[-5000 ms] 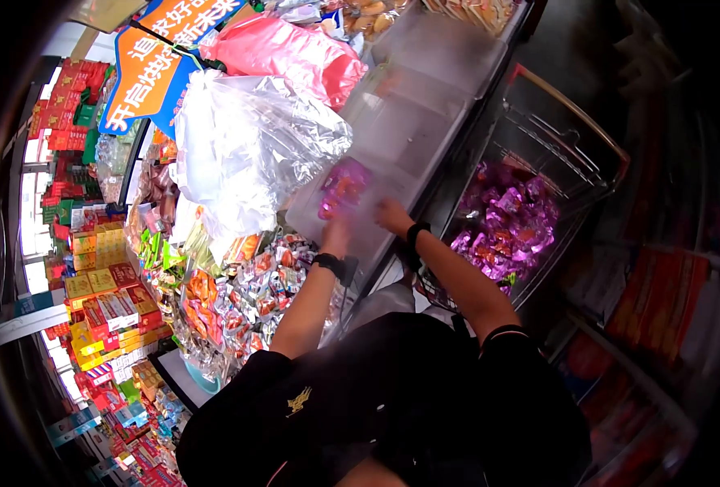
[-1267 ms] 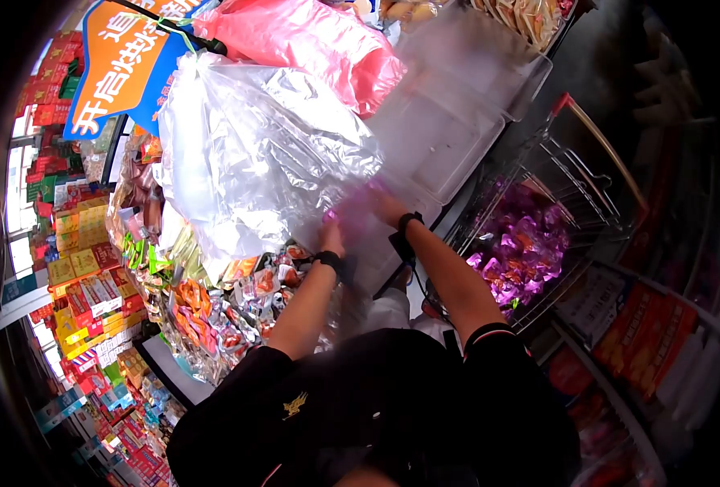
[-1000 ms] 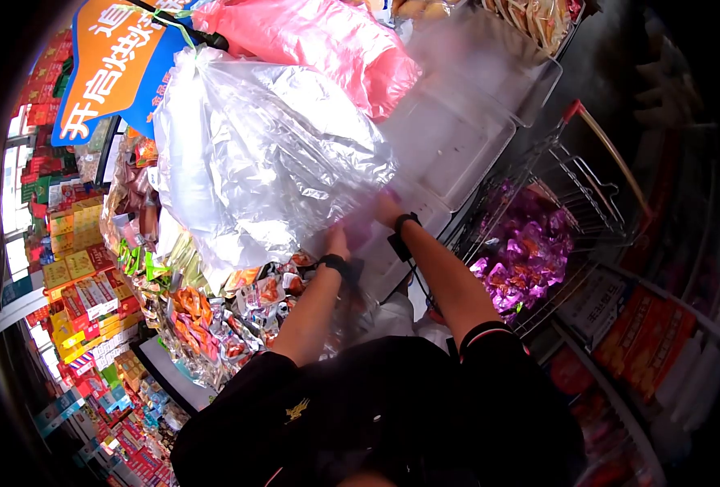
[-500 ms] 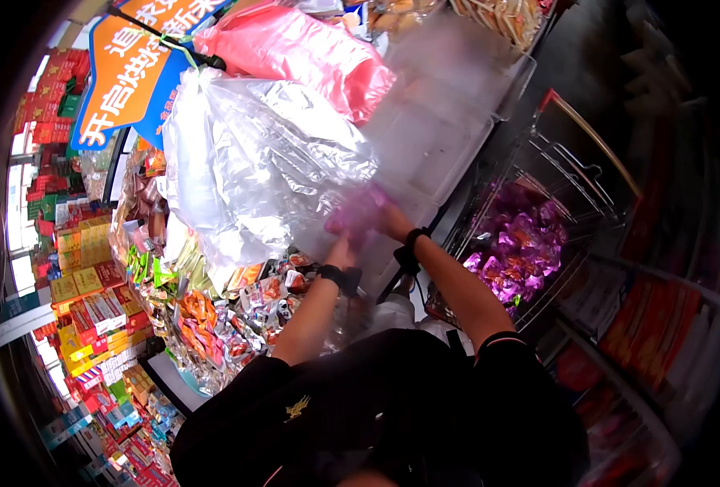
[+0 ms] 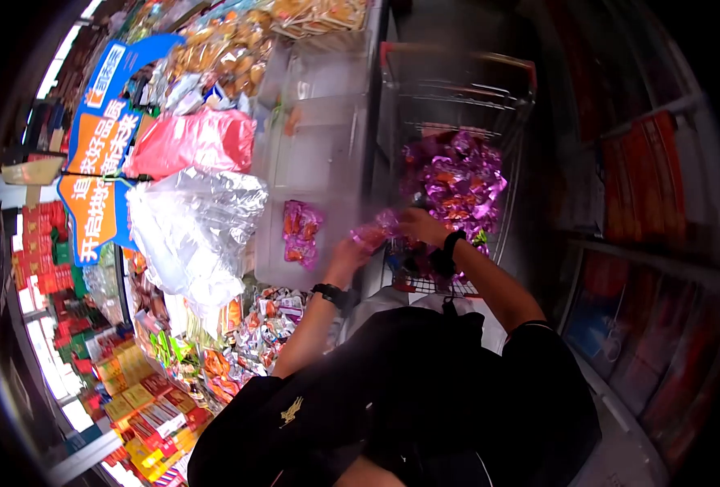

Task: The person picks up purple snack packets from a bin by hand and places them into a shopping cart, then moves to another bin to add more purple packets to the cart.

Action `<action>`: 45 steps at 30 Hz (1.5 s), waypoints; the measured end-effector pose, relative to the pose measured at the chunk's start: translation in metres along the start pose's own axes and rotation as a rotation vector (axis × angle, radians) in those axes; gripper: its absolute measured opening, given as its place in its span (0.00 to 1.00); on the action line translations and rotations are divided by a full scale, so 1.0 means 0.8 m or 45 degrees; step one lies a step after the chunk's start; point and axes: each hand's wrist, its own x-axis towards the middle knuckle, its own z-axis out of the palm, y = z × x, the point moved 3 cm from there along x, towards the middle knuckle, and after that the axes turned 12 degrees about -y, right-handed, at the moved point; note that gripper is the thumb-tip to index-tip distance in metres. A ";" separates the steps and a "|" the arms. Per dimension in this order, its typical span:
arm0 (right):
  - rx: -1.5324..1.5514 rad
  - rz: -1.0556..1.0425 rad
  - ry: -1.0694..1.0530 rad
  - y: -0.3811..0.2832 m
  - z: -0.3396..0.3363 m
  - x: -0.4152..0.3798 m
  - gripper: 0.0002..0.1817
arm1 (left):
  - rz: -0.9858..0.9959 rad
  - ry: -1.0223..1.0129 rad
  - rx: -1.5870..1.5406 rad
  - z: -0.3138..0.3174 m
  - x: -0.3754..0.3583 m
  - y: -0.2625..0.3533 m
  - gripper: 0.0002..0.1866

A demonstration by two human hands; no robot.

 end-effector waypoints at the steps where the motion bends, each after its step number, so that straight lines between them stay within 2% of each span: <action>1: -0.186 -0.067 0.134 0.039 -0.017 -0.006 0.18 | -0.043 -0.028 0.041 0.016 0.011 -0.010 0.13; 3: -0.032 0.001 0.209 0.071 -0.039 -0.037 0.18 | 0.333 -0.199 0.664 0.040 0.025 -0.032 0.12; 5: 0.086 0.052 0.302 0.067 -0.044 -0.080 0.17 | -0.062 -0.192 0.024 0.078 0.041 -0.058 0.10; 7: -0.002 0.102 0.362 0.094 -0.061 -0.103 0.18 | 0.282 -0.445 0.679 0.077 0.081 -0.104 0.10; 10: -0.022 0.099 0.467 0.105 -0.080 -0.139 0.21 | 0.157 -0.433 0.750 0.120 0.090 -0.104 0.13; 12: 0.050 -0.011 0.548 0.118 -0.097 -0.149 0.22 | -0.251 -0.215 0.148 0.143 0.107 -0.105 0.15; 13: 0.264 -0.085 0.538 0.113 -0.105 -0.157 0.21 | -0.068 -0.265 0.233 0.165 0.106 -0.086 0.14; 16: -0.244 -0.117 0.865 0.115 -0.146 -0.175 0.19 | 0.387 -0.347 0.541 0.197 0.109 -0.059 0.15; 17: -0.262 -0.173 0.925 0.118 -0.152 -0.179 0.18 | 0.486 -0.333 0.687 0.169 0.138 -0.080 0.17; 19: -0.300 -0.279 1.038 0.136 -0.161 -0.184 0.17 | 0.469 -0.305 0.896 0.163 0.135 -0.085 0.20; 20: -0.615 -0.136 0.923 0.148 -0.164 -0.180 0.16 | 0.357 -0.294 0.959 0.159 0.130 -0.085 0.20; 22: -1.237 0.151 0.658 0.156 -0.165 -0.171 0.15 | 0.179 -0.258 0.808 0.145 0.118 -0.087 0.20; 23: -0.733 -0.081 0.840 0.165 -0.158 -0.183 0.14 | 0.111 -0.235 0.593 0.137 0.104 -0.095 0.20; 24: -0.563 -0.073 0.809 0.165 -0.150 -0.182 0.14 | 0.045 -0.211 0.376 0.124 0.094 -0.106 0.20; 26: -0.229 -0.049 0.730 0.164 -0.136 -0.174 0.15 | 0.445 -0.298 0.795 0.073 0.091 -0.135 0.19; 27: -0.066 0.039 0.617 0.162 -0.130 -0.167 0.15 | 0.559 -0.301 0.921 0.057 0.081 -0.139 0.19; 29: 0.025 0.029 0.607 0.153 -0.115 -0.149 0.14 | 0.708 -0.251 1.085 0.030 0.058 -0.143 0.18; 32: 0.002 -0.035 0.484 0.138 -0.101 -0.110 0.15 | 0.480 0.109 1.290 0.023 0.010 -0.107 0.16; 33: -0.043 -0.068 0.426 0.132 -0.095 -0.095 0.15 | 0.468 0.178 1.279 0.011 0.003 -0.104 0.16; 36: -0.121 -0.075 0.313 0.113 -0.075 -0.044 0.15 | 0.434 0.271 0.904 -0.027 -0.012 -0.096 0.15; 38: -0.158 -0.048 0.265 0.097 -0.053 -0.006 0.15 | 0.668 0.350 1.022 -0.070 -0.008 -0.109 0.13; 40: -0.228 -0.099 0.206 0.067 -0.025 0.025 0.15 | 0.758 0.439 1.030 -0.113 -0.002 -0.117 0.12; 42: -0.334 -0.147 0.149 0.044 0.002 0.061 0.15 | 0.658 0.465 0.560 -0.151 0.003 -0.118 0.11; 44: -0.476 -0.191 0.093 0.032 0.026 0.101 0.15 | 0.419 0.393 -0.326 -0.178 0.007 -0.123 0.10; 45: -0.431 -0.194 0.046 0.027 0.040 0.119 0.15 | 0.394 0.455 -0.435 -0.180 0.001 -0.115 0.10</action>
